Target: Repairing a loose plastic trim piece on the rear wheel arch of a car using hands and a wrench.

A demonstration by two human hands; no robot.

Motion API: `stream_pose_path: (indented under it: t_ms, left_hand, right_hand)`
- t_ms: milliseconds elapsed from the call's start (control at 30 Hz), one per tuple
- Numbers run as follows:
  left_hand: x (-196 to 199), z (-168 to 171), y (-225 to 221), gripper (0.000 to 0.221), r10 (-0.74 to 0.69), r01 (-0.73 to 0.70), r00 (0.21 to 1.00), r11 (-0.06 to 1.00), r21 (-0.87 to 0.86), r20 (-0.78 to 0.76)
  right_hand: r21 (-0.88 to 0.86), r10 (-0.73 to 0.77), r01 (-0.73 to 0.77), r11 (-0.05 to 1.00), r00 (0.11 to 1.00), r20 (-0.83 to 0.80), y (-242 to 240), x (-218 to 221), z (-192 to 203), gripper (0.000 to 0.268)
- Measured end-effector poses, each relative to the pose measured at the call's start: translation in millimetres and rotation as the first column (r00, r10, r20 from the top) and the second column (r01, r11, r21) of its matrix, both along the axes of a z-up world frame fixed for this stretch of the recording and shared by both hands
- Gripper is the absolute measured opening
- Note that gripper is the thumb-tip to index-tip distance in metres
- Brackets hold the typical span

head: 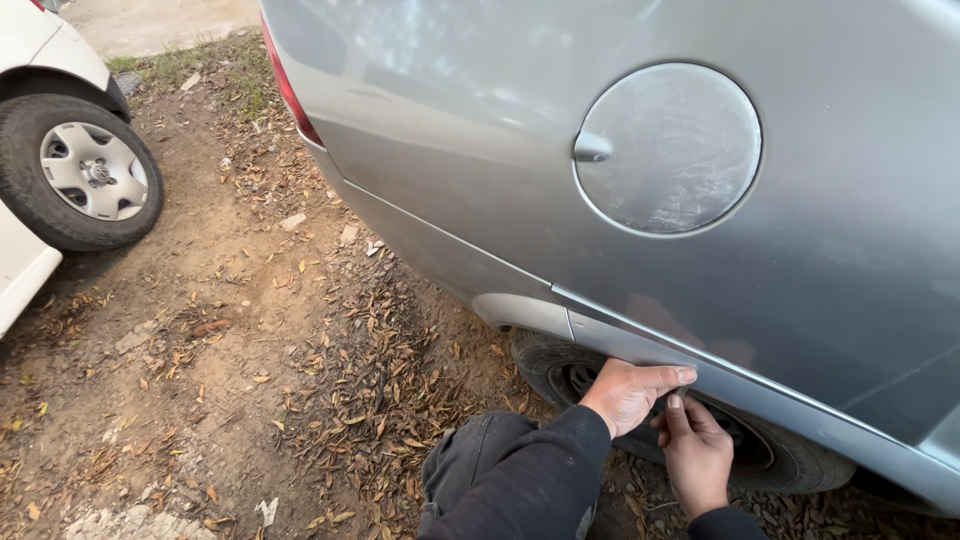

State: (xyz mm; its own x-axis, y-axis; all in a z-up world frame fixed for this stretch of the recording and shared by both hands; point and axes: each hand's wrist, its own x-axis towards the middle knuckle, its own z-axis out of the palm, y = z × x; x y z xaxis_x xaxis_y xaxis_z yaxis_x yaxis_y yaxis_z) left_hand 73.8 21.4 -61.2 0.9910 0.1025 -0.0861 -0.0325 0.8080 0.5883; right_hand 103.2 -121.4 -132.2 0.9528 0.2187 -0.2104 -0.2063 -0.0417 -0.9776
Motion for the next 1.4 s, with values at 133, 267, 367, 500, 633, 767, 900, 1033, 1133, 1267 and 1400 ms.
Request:
stream_pose_path:
  t_ms: [133,267,367,500,633,767,900,1033,1133,1267,1400]
  left_hand:
    - [0.6,-1.8,1.1,0.028,-0.012,0.012,1.0,1.0,0.01,0.012]
    - [1.2,-3.6,0.3,0.028,-0.02,0.02,1.0,1.0,-0.005,0.016]
    - [-0.4,0.7,2.3,0.027,-0.015,0.015,1.0,1.0,0.006,-0.007]
    - [-0.5,-7.9,1.9,0.025,-0.05,0.062,0.993,0.992,0.112,-0.106]
    - [-0.6,0.2,0.9,0.029,-0.022,0.023,1.0,0.998,0.058,-0.01]
    - [0.7,1.5,0.6,0.031,-0.007,0.01,0.999,0.998,0.061,-0.037]
    - [3.1,-4.7,0.6,0.031,0.002,0.001,0.999,0.998,0.065,-0.043]
    - [0.4,1.8,0.1,0.03,0.02,-0.017,0.999,0.996,0.085,-0.039]
    - [0.9,4.5,-0.1,0.031,0.029,-0.028,0.999,0.996,0.082,-0.017]
    - [0.7,2.3,0.5,0.031,0.028,-0.028,1.0,0.999,0.038,0.003]
    - [1.6,-1.6,2.4,0.03,0.0,0.0,1.0,0.999,0.041,-0.011]
  right_hand:
    - [0.035,-0.003,0.003,0.999,1.0,-0.012,2.4,2.5,-0.2,0.024]
    - [-0.024,-0.014,0.014,1.0,1.0,-0.002,0.8,1.2,3.3,0.024]
    - [-0.008,0.02,-0.02,1.0,0.999,-0.044,0.3,2.9,0.2,0.024]
    - [-0.025,0.099,-0.098,0.995,0.994,0.05,2.4,0.7,15.3,0.026]
    - [-0.168,0.024,-0.007,0.986,0.994,0.102,2.6,0.1,25.0,0.023]
    - [-0.305,0.024,0.029,0.952,0.985,0.17,-0.1,-3.3,22.2,0.026]
    - [-0.423,0.028,0.107,0.9,0.954,0.3,0.0,-6.5,26.9,0.025]
    - [-0.456,0.019,0.138,0.879,0.946,0.322,0.9,-8.7,29.9,0.024]
    - [-0.445,0.016,0.152,0.883,0.936,0.352,0.8,-8.8,27.2,0.024]
    - [-0.471,0.014,0.177,0.864,0.928,0.373,2.5,-7.4,31.1,0.024]
    - [-0.293,-0.003,0.077,0.953,0.969,0.246,1.8,-0.8,21.3,0.027]
